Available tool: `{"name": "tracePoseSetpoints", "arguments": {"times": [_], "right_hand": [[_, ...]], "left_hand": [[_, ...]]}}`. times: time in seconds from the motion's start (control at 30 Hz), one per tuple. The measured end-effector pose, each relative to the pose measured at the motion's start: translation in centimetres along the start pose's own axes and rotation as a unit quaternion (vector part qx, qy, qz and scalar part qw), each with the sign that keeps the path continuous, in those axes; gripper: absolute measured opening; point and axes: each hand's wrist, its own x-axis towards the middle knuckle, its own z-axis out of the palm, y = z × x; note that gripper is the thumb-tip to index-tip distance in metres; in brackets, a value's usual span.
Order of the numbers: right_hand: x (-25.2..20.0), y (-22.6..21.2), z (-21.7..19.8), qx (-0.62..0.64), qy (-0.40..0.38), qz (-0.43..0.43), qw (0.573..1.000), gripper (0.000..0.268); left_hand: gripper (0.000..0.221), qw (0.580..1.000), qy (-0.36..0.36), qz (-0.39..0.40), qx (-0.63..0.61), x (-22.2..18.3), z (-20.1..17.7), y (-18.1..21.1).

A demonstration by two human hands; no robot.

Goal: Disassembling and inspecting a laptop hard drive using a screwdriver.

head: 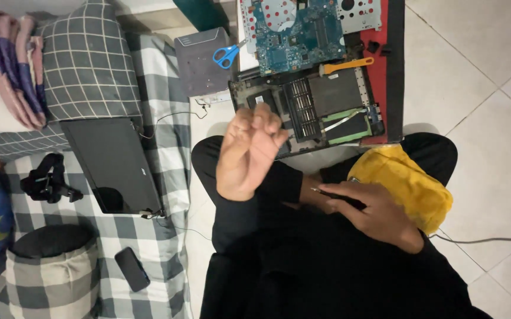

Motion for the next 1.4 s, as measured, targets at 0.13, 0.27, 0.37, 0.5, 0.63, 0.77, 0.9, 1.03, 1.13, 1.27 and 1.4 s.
{"name": "tracePoseSetpoints", "arguments": {"times": [0.13, 0.27, 0.37, 0.5, 0.63, 0.77, 0.9, 1.03, 1.13, 1.27, 1.4], "right_hand": [[0.3, -0.7, 0.1, 0.008, -0.019, -0.002, 1.0, 0.038], [0.3, -1.2, -0.2, 0.015, -0.019, -0.005, 1.0, 0.038], [0.3, -1.4, -0.5, 0.0, -0.021, -0.011, 1.0, 0.036], [0.2, -1.4, -0.6, 0.01, -0.025, -0.027, 0.999, 0.035], [0.5, -3.1, -0.8, 0.008, -0.005, -0.034, 0.999, 0.035], [-0.5, -2.7, -0.9, 0.001, 0.027, -0.028, 0.999, 0.04], [-0.5, -4.1, -1.0, -0.021, 0.088, -0.098, 0.991, 0.037], [0.0, -5.0, -1.2, -0.026, 0.097, -0.127, 0.987, 0.036], [0.1, -4.9, -1.1, -0.037, 0.096, -0.142, 0.984, 0.038], [0.2, -5.9, -1.0, -0.06, 0.112, -0.138, 0.982, 0.034], [0.0, -6.0, -1.2, -0.078, 0.12, -0.143, 0.979, 0.037]], "left_hand": [[0.006, 0.998, -0.022, -0.042, -0.031, -0.3, 0.1, -0.7], [0.007, 0.998, -0.017, -0.05, -0.026, -0.7, 1.0, -0.7], [0.012, 0.998, -0.02, -0.053, -0.007, -0.7, 1.6, -0.7], [0.011, 0.998, -0.034, -0.044, 0.028, -0.8, 2.3, -0.7], [0.014, 0.995, -0.038, -0.026, 0.085, -1.0, 3.0, -0.7], [0.015, 0.972, -0.056, -0.008, 0.226, -1.0, 5.5, -0.2], [0.009, 0.928, -0.059, -0.033, 0.367, -1.7, 7.0, -0.4], [0.006, 0.908, -0.04, -0.038, 0.415, -2.1, 8.2, -0.7], [0.006, 0.906, -0.046, -0.034, 0.42, -2.2, 8.0, -1.0], [0.004, 0.904, -0.043, -0.041, 0.423, -2.4, 8.2, -1.2], [0.005, 0.907, -0.041, -0.049, 0.416, -2.1, 8.8, -1.1]]}}
